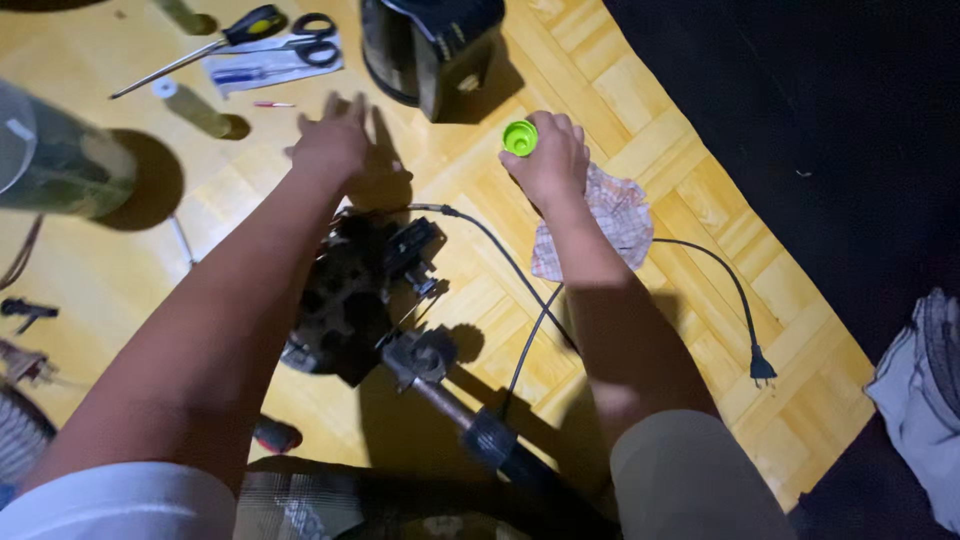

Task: The person sits on the floor and works on a disassembled standing fan motor. They wipe the motor housing with a cloth, rotate the shaft by hand, and use a screwdriver to adjust internal components while the fan base and other tools remain nearby.

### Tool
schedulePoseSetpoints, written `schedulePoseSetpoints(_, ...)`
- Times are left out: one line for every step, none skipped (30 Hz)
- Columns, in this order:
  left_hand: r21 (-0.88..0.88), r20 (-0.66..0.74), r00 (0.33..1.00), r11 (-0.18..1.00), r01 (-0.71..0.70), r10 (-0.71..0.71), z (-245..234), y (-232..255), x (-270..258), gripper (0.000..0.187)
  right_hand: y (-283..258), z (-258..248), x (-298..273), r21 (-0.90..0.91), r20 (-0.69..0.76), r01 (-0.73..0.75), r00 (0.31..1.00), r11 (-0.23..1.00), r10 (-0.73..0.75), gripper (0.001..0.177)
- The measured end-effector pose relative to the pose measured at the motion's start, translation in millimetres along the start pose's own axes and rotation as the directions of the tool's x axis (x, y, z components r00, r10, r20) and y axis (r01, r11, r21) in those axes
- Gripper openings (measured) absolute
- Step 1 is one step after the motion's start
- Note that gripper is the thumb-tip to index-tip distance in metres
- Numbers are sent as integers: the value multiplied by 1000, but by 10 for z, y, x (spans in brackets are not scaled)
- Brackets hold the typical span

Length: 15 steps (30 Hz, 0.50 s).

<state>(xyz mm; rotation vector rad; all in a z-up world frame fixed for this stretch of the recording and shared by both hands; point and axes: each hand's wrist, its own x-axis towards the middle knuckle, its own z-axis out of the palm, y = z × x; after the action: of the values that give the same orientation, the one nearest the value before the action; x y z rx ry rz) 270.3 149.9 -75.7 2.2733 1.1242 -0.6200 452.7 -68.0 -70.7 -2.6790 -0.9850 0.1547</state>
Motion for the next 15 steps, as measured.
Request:
schedulePoseSetpoints(-46, 23, 999, 998, 43, -42, 44, 46, 56, 120, 69, -5, 47, 22, -51, 4, 999, 1000, -3, 54)
schedulePoseSetpoints(-93, 45, 995, 992, 88, -84, 83, 89, 91, 133, 141, -13, 124, 43, -105, 14, 994, 999, -9, 54)
schedulePoseSetpoints(-137, 69, 990, 981, 134, -125, 122, 140, 109, 146, 218, -23, 216, 63, -159, 25, 987, 998, -15, 55)
schedulePoseSetpoints(-125, 40, 990, 982, 142, -138, 144, 175, 114, 145, 294, -39, 342, 62, -185, 10, 983, 998, 1, 54)
schedulePoseSetpoints(-112, 11, 989, 982, 149, -149, 173, 214, 107, 144, 398, -81, 487, 62, -210, -4, 978, 998, 17, 53)
schedulePoseSetpoints(-101, -14, 987, 983, 156, -158, 216, 267, 100, 143, 525, -126, 620, 58, -234, -22, 972, 998, 35, 52)
schedulePoseSetpoints(-87, -15, 989, 985, 148, -150, 229, 283, 101, 143, 637, -164, 748, 50, -258, -43, 965, 998, 54, 52)
schedulePoseSetpoints(-81, -22, 989, 986, 144, -146, 213, 272, 102, 143, 723, -215, 904, 41, -284, -54, 957, 998, 63, 52)
schedulePoseSetpoints(-74, -29, 989, 987, 140, -142, 204, 278, 102, 142, 805, -270, 1054, 33, -311, -65, 948, 997, 72, 52)
schedulePoseSetpoints(-83, -42, 991, 989, 125, -128, 197, 307, 112, 142, 906, -338, 1218, 69, -296, -147, 942, 987, 161, 55)
schedulePoseSetpoints(-92, -55, 992, 990, 109, -115, 190, 329, 126, 142, 1012, -403, 1382, 105, -278, -227, 928, 968, 248, 58)
schedulePoseSetpoints(-91, -61, 992, 990, 106, -112, 197, 285, 98, 142, 1085, -390, 1481, 146, -240, -310, 910, 939, 338, 62)
schedulePoseSetpoints(-78, -65, 991, 991, 109, -114, 201, 253, 81, 141, 1181, -397, 1580, 113, -254, -267, 923, 957, 287, 60)
schedulePoseSetpoints(-68, -72, 992, 992, 103, -108, 199, 265, 81, 140, 1301, -440, 1692, 75, -274, -223, 933, 972, 235, 58)
schedulePoseSetpoints(-57, -80, 992, 994, 98, -102, 198, 280, 75, 140, 1394, -440, 1783, 37, -292, -178, 939, 983, 181, 56)
